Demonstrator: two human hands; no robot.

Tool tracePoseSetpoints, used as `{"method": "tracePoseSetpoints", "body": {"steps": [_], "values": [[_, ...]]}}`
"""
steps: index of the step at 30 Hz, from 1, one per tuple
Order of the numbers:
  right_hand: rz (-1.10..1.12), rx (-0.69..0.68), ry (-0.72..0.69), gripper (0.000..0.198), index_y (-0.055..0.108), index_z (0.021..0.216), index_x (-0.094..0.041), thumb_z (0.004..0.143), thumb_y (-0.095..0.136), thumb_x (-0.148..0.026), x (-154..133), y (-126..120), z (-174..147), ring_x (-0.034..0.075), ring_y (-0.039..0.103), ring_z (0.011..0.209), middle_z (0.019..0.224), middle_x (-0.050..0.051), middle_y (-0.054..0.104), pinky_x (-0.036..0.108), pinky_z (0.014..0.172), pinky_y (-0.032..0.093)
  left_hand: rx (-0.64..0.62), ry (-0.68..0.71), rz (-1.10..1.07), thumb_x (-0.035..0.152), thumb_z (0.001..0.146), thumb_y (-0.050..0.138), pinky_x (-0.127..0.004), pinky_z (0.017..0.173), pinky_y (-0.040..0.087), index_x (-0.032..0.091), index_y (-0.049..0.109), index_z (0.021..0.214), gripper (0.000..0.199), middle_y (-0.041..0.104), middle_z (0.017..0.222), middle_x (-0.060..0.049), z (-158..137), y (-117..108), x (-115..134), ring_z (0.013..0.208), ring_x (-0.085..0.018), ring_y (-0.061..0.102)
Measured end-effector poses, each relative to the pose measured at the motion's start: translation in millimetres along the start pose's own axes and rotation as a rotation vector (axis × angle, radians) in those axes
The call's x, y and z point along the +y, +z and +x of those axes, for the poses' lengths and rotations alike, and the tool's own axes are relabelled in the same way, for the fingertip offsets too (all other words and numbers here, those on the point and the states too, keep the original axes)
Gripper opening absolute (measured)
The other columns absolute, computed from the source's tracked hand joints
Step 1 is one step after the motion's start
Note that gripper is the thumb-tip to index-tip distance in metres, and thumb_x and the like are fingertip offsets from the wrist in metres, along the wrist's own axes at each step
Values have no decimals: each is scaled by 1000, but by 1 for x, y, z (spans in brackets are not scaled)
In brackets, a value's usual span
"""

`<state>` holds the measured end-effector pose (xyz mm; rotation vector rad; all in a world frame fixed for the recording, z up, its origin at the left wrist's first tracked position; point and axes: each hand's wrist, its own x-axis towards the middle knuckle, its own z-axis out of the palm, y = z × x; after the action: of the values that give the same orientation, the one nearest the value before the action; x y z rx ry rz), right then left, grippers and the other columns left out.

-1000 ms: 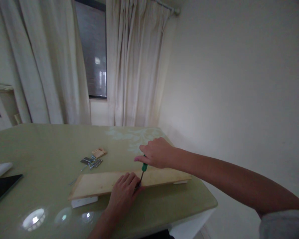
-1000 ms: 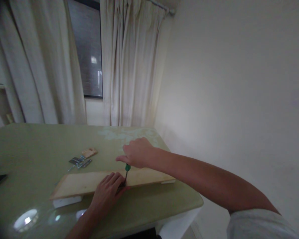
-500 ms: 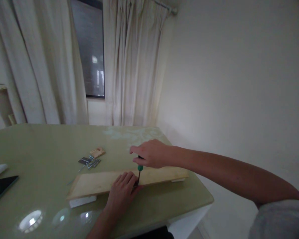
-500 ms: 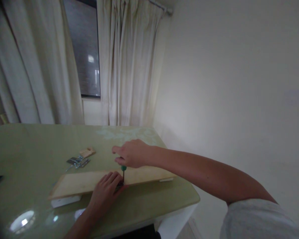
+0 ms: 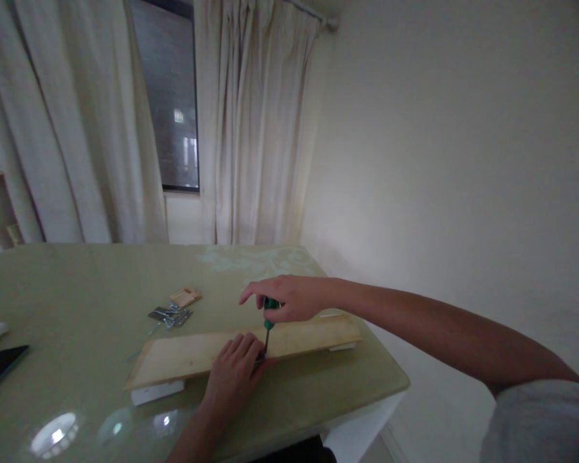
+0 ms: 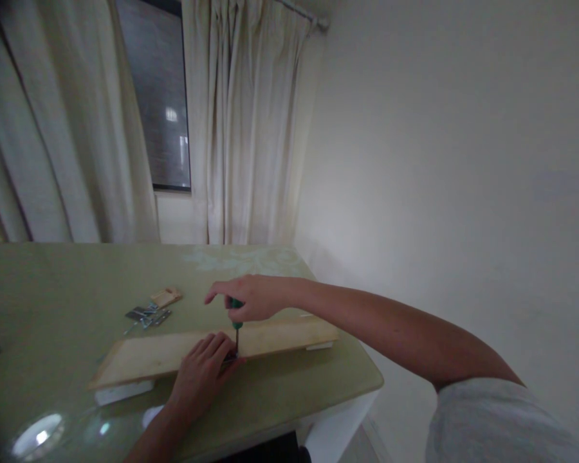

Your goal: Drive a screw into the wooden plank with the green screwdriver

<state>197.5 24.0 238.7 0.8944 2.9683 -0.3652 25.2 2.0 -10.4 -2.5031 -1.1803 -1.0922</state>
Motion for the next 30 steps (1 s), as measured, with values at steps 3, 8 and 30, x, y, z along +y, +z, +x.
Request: {"method": "tracePoseSetpoints", "body": {"steps": [3, 8, 30], "values": [[-103, -2, 202, 36, 66, 131, -18, 98, 66, -33, -2, -3, 1, 23, 70, 96, 110, 10, 78, 31, 84, 50, 11, 8, 10, 33, 96, 73, -37, 77, 42, 25, 62, 93, 13, 66, 92, -1, -1, 0, 0, 86, -24, 60], [-292, -24, 375, 44, 76, 107, -18, 105, 51, -54, -6, -6, 0, 31, 72, 95, 102, 15, 78, 37, 77, 50, 16, 14, 8, 31, 95, 73, -37, 78, 43, 25, 62, 96, 13, 67, 94, -1, -2, 0, 0, 88, -24, 60], [-299, 1, 408, 51, 76, 101, -16, 101, 54, -62, -8, -7, 10, 32, 72, 94, 104, 17, 79, 35, 72, 49, 110, 45, 19, 33, 108, 52, -36, 76, 42, 26, 64, 89, 23, 67, 86, -2, 2, 1, 2, 82, -23, 60]]}}
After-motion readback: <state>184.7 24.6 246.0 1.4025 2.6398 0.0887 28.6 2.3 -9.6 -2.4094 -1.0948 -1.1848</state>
